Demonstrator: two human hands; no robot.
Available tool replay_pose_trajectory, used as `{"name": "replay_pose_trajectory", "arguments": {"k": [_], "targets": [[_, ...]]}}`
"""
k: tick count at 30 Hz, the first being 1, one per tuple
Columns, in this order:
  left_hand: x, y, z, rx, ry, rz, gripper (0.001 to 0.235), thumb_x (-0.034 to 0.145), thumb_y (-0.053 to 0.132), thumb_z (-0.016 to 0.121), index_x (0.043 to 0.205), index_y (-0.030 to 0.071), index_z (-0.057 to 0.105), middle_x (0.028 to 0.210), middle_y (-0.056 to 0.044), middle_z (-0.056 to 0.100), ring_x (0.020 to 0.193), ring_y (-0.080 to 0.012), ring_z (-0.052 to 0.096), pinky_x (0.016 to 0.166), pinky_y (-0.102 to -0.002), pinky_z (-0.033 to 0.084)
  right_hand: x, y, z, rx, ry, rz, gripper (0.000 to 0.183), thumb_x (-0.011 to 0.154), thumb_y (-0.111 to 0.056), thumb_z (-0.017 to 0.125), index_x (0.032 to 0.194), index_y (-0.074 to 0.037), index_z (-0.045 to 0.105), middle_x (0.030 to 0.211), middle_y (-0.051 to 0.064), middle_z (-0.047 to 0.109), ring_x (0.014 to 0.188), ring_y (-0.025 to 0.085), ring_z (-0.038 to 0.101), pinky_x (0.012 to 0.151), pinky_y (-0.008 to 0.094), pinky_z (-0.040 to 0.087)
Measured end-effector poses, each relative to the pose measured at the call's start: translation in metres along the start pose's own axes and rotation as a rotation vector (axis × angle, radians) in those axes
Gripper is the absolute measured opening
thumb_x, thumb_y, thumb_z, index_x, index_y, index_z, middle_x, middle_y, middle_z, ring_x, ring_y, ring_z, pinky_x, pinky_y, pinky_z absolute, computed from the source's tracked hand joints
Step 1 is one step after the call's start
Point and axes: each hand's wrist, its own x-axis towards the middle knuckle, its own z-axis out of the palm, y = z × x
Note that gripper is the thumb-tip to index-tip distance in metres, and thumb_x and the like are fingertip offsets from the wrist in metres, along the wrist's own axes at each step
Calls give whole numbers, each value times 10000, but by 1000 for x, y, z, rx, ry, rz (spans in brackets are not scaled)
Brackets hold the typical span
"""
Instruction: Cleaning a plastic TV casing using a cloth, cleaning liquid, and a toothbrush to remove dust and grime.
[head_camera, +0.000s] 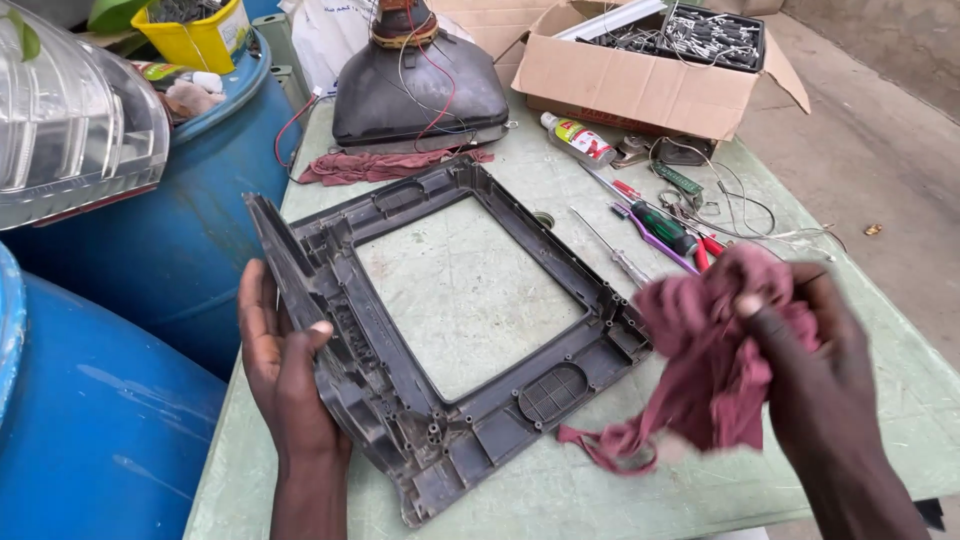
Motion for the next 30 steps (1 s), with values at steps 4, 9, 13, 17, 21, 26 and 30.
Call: {"name": "replay_pose_trajectory", "arguments": {"k": [4, 9, 13, 17, 21, 26, 30], "targets": [[7, -9, 6, -57, -6, 26, 745, 744, 145, 545, 1471, 111, 387, 1510, -117, 464, 1347, -242, 503, 1022, -376, 493, -5, 21, 15, -223, -12, -183, 194, 918, -136, 643, 1093, -85, 575, 921, 4, 567, 809, 88, 492, 688, 217, 400], [7, -13, 13, -122, 57, 10, 691, 704, 127, 569, 1393, 90, 525, 1318, -94, 631, 1123, -176, 624, 872, -302, 541, -31, 58, 69, -647, -575, -656, 167, 875, -167, 548, 923, -93, 689, 942, 46, 617, 823, 233, 451, 670, 399, 373], [8, -12, 11, -89, 35, 96, 650, 716, 120, 565, 1364, 71, 543, 1410, -120, 584, 1328, -232, 561, 1029, -352, 523, -28, 52, 90, -600, -813, -712, 72, 780, -87, 478, 749, -111, 539, 815, 47, 558, 800, 252, 455, 679, 406, 375], [7, -17, 18, -34, 59, 122, 631, 705, 110, 572, 1334, 55, 566, 1375, -123, 605, 1287, -231, 587, 1012, -335, 532, -22, 62, 88, -817, -708, -590, 170, 585, -38, 604, 735, -116, 625, 835, -6, 608, 821, 225, 474, 705, 398, 396], [5, -12, 20, -77, 102, 87, 613, 702, 86, 556, 1313, 47, 590, 1334, -138, 639, 1238, -218, 620, 963, -311, 547, -15, 51, 87, -513, -786, -583, 75, 701, -16, 555, 692, -66, 610, 769, 74, 676, 828, 290, 559, 703, 424, 459], [8, -17, 12, -143, 76, 88, 663, 682, 114, 606, 1337, 23, 560, 1374, -156, 602, 1288, -265, 589, 1011, -359, 543, -13, 26, 77, -473, -896, -524, 43, 726, -48, 602, 739, -80, 627, 819, 43, 694, 793, 246, 587, 715, 384, 461], [10, -21, -5, -197, 82, 98, 635, 708, 100, 580, 1337, 15, 561, 1371, -148, 603, 1312, -266, 578, 1050, -357, 520, -15, 15, 40, -475, -634, 31, 267, 790, -276, 630, 810, -122, 846, 715, -22, 786, 692, 101, 685, 653, 269, 495]]}}
